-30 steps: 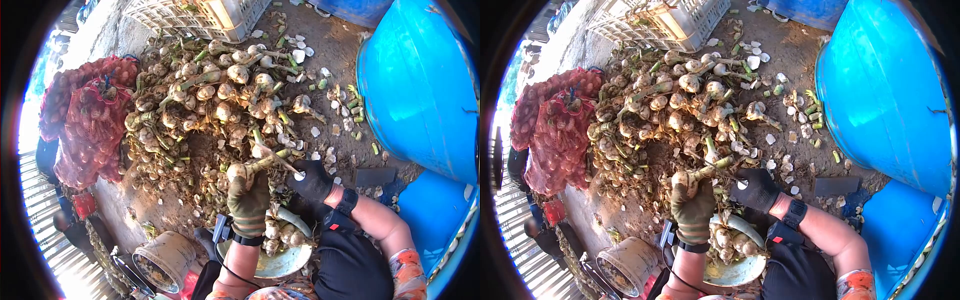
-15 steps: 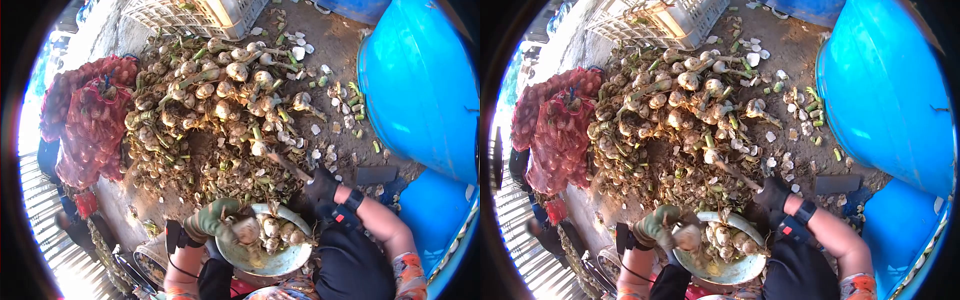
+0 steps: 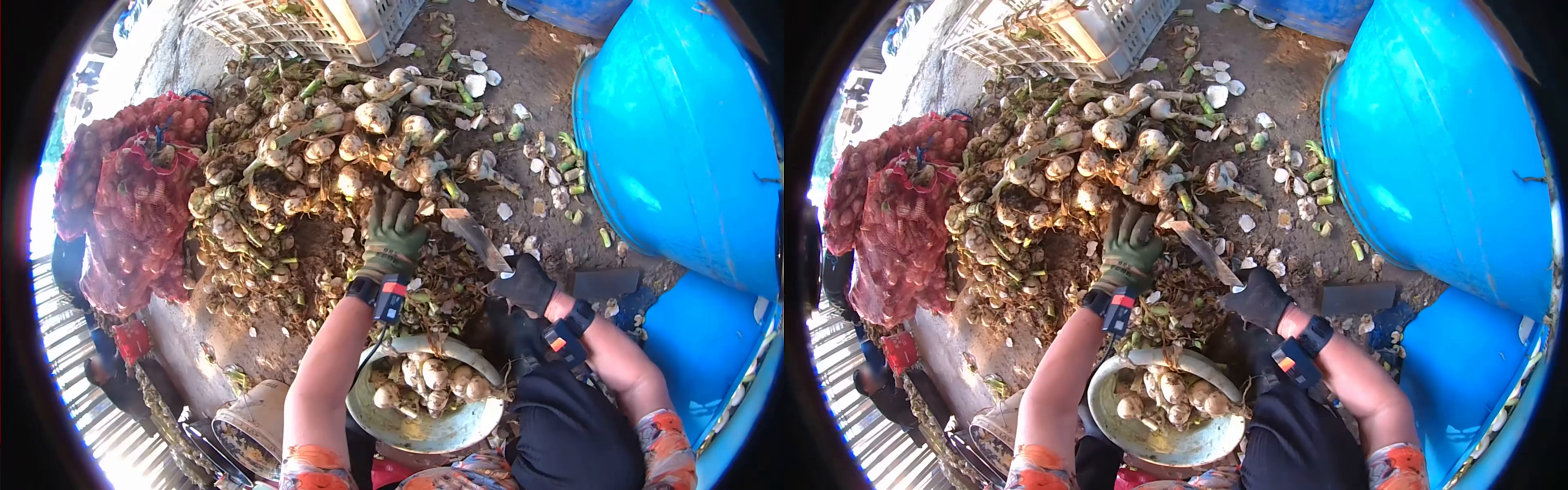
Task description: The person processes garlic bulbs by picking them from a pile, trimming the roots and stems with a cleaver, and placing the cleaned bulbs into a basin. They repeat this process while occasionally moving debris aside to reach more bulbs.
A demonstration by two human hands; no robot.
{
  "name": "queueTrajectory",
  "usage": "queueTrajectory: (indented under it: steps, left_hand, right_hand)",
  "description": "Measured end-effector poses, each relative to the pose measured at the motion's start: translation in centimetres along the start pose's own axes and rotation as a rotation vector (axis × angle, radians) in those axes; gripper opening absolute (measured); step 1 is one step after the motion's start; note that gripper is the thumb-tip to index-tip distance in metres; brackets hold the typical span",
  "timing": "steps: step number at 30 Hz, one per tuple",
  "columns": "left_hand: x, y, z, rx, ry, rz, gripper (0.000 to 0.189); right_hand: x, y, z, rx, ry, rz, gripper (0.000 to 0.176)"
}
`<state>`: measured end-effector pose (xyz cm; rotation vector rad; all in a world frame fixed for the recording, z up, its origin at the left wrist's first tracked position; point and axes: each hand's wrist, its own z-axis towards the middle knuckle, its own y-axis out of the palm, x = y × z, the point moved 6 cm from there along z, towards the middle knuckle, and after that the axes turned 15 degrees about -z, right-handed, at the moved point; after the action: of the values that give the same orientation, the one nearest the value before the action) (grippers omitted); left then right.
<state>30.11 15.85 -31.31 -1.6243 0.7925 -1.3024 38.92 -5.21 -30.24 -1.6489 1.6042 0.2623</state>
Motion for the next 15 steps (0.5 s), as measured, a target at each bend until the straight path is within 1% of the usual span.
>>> queueTrajectory:
  steps: [2, 3, 4, 7, 8, 10, 11, 15]
  left_hand:
    - [2.0, -3.1, -0.2, -0.294, 0.014, 0.009, 0.057]
    - [1.1, -2.5, -0.9, -0.241, -0.1, -0.051, 0.068]
    - [0.5, -1.9, -1.8, -0.244, -0.101, -0.046, 0.068]
    - [3.2, -2.4, -5.7, 0.234, 0.686, 0.797, 0.059]
    - [3.4, -2.5, -6.2, 0.234, 0.687, 0.801, 0.059]
    - [4.4, -1.3, -7.1, 0.262, 0.763, 1.238, 0.059]
    - [5.0, -0.7, -7.5, 0.275, 0.795, 1.456, 0.06]
    - [6.6, 1.2, -8.4, 0.311, 0.864, 2.336, 0.069]
  right_hand:
    - [-1.3, -0.8, -0.5, 0.028, -0.023, -0.026, 0.034]
    - [-2.1, -1.3, -0.9, 0.053, -0.043, -0.055, 0.033]
    - [-2.8, -1.5, -1.2, 0.051, -0.045, -0.049, 0.033]
    - [-7.2, -2.6, -2.4, 0.239, -0.371, -0.385, 0.018]
    - [-8.0, -2.8, -2.6, 0.24, -0.373, -0.382, 0.018]
    - [-10.7, -3.2, -3.9, 0.364, -0.63, -0.454, 0.014]
    - [-11.3, -3.2, -4.1, 0.363, -0.635, -0.513, 0.012]
    - [-12.8, -3.1, -4.7, 0.339, -0.68, -0.573, 0.011]
